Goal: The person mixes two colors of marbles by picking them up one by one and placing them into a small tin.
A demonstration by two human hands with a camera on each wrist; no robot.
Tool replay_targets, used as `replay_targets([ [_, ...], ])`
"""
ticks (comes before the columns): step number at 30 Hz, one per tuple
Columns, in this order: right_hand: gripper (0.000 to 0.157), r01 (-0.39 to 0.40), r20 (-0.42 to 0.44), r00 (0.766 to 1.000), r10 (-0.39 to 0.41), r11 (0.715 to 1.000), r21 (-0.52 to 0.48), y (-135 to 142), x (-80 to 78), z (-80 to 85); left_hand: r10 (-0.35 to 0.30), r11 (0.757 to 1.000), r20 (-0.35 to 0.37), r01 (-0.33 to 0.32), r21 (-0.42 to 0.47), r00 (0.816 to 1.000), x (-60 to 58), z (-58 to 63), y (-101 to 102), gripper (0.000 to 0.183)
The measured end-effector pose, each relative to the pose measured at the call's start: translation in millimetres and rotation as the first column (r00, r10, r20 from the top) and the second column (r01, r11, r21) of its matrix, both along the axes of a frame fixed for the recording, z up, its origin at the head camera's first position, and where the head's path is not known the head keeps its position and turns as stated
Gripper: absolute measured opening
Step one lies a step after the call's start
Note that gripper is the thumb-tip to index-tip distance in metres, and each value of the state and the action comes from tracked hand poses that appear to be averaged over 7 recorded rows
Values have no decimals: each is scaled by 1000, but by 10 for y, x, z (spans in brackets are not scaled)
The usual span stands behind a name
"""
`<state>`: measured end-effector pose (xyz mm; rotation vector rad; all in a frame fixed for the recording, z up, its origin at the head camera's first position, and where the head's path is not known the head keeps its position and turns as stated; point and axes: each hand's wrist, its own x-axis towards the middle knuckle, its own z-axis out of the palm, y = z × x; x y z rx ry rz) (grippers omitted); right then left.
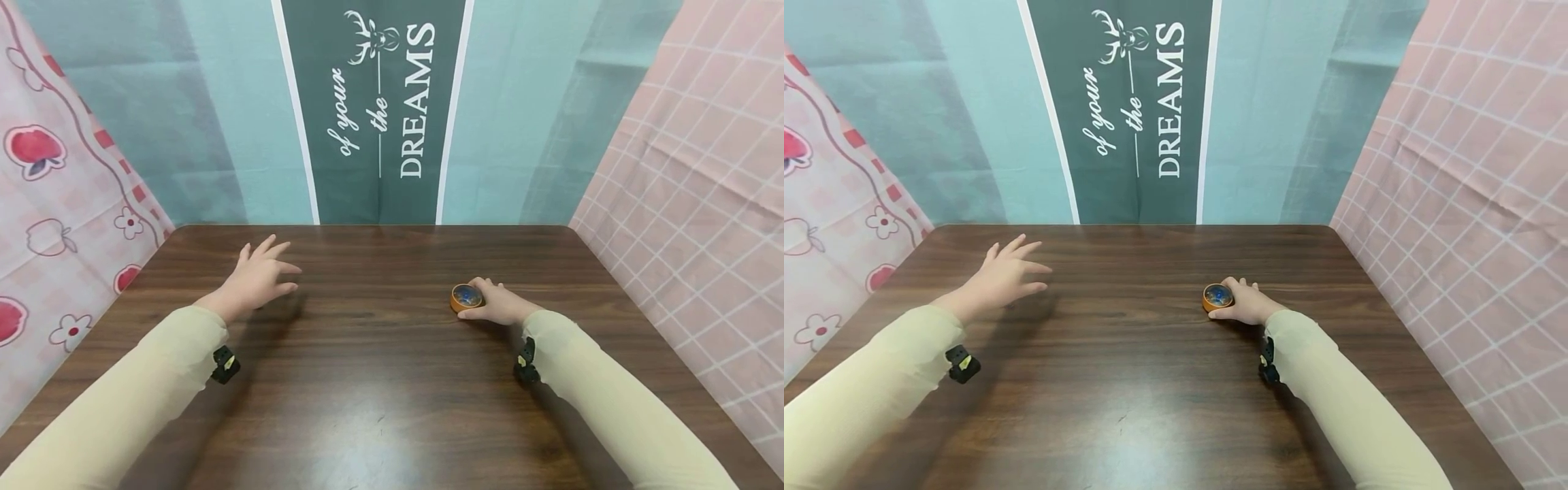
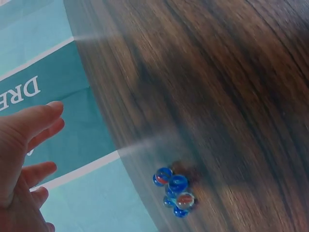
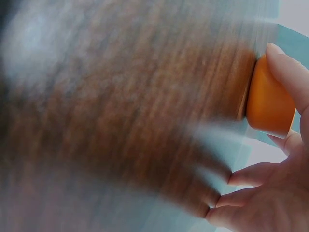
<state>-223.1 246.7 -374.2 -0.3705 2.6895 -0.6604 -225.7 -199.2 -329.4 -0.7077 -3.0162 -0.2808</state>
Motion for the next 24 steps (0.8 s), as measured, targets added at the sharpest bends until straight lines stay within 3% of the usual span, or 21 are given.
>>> replay_targets([
  [24,70,1,-13,1000,-1,1000,9,3,-26,-47,52,999,21,-52,-13,998,33,-52,-422,28],
])
